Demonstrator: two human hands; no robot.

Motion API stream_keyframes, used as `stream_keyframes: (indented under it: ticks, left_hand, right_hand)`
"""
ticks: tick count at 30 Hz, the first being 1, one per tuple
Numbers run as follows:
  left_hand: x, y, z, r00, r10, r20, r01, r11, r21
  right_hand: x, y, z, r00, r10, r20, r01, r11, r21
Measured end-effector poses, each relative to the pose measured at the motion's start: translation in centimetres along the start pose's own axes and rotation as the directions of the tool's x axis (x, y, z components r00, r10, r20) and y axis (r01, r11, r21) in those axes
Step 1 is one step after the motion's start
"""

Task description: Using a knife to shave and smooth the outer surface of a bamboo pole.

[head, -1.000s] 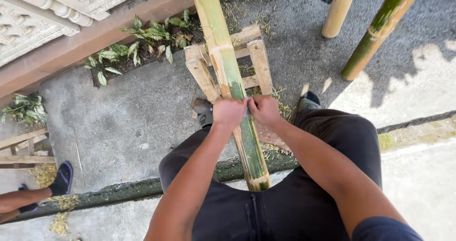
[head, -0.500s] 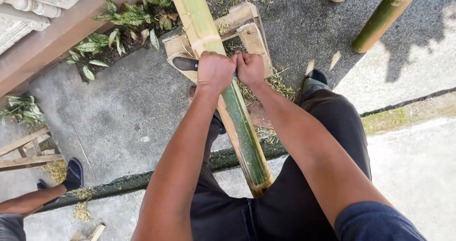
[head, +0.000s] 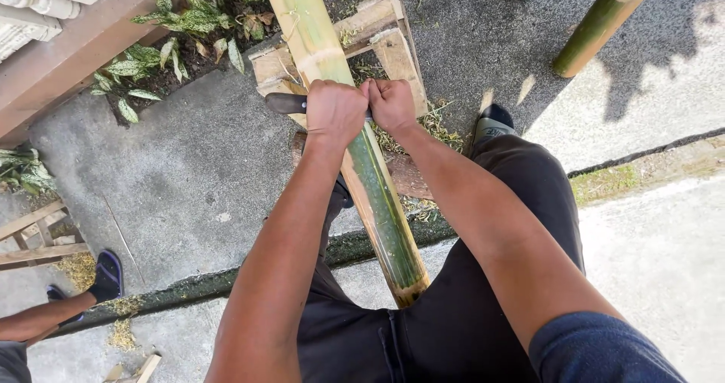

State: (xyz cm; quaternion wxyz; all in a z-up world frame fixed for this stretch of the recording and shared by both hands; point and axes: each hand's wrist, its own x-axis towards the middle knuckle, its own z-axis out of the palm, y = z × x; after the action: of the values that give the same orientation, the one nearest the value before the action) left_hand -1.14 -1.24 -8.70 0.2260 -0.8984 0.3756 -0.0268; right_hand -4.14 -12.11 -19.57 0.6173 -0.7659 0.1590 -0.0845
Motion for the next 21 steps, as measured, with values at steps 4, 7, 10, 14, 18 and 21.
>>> stream_keyframes:
  ticks: [4,7,10,14,18,21]
  left_hand:
    - [-0.1,-0.1,-1.1,0.998,-0.030,0.064,0.032,0.999,-0.025]
    - [-0.3,-0.2,-1.1,0.997,-0.046,0.063,0.049,0.998,-0.046]
    - [-1.1,0.5,-0.7,0.997,-0.065,0.040,0.067,0.996,-0.051]
    - [-2.8,1.8,-1.4,0.991,-0.127,0.044,0.129,0.991,-0.045]
    - [-4.8,3.4,-2.0,0.993,-0.111,0.041,0.112,0.993,-0.032]
    - [-6.3,4.6,-2.1,0.992,-0.097,-0.086,0.098,0.995,0.011]
  right_hand:
    - [0.2,-0.4,-0.3,0.998,0.005,0.060,-0.005,1.000,-0.009]
    - [0.2,-0.2,-0.4,0.997,-0.028,0.077,0.030,0.999,-0.030]
    - [-0.2,-0.4,-0.8,0.995,-0.067,0.080,0.071,0.996,-0.045]
    - [-1.8,0.1,-1.1,0.985,-0.152,0.080,0.155,0.988,-0.031]
    - [-4.3,1.0,-1.9,0.981,-0.172,0.091,0.176,0.984,-0.029]
    - [-6.0,0.7,-2.7,0.985,-0.141,0.104,0.148,0.987,-0.067]
